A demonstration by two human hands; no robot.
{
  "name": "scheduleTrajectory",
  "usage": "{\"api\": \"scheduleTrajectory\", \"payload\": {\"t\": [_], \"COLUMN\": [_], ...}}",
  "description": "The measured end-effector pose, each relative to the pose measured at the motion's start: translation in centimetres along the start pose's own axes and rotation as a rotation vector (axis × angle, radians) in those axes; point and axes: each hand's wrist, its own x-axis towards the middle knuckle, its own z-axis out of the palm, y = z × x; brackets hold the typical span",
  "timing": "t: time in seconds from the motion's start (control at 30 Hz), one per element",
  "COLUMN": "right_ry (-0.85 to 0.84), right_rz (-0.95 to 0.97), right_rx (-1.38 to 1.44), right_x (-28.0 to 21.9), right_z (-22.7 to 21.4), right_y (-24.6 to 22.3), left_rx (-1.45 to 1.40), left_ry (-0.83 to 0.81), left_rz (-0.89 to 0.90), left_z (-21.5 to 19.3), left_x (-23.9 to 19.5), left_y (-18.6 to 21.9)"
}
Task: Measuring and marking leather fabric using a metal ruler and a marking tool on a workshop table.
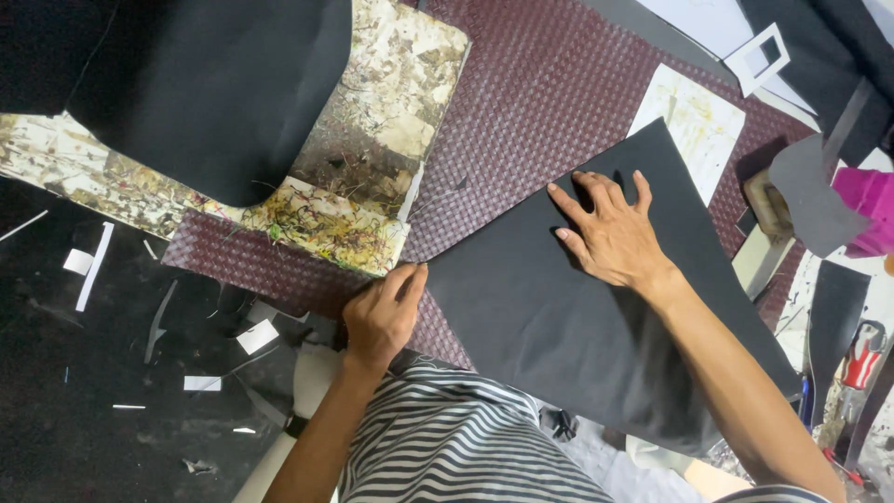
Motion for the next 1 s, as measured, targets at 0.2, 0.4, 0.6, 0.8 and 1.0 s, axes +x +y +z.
{"api": "scheduleTrajectory", "payload": {"t": [0.2,0.4,0.6,0.8,1.0], "right_ry": [0.003,0.019,0.022,0.017,0.013], "right_rz": [0.007,0.016,0.017,-0.003,-0.004], "right_rx": [-0.032,-0.022,-0.027,-0.004,0.001], "right_x": [-0.1,-0.2,-0.3,-0.2,-0.2], "right_z": [0.3,0.4,0.7,0.5,0.4], "right_y": [0.0,0.0,0.1,0.2,0.1], "left_rx": [0.074,0.076,0.081,0.106,0.094], "left_ry": [-0.045,-0.004,-0.027,-0.058,-0.079], "left_rz": [0.023,0.034,0.052,0.051,0.036], "left_z": [-1.2,-0.7,-0.8,-1.0,-1.3], "left_x": [1.2,1.0,1.0,1.3,1.4], "left_y": [0.1,0.2,0.2,0.2,0.2]}}
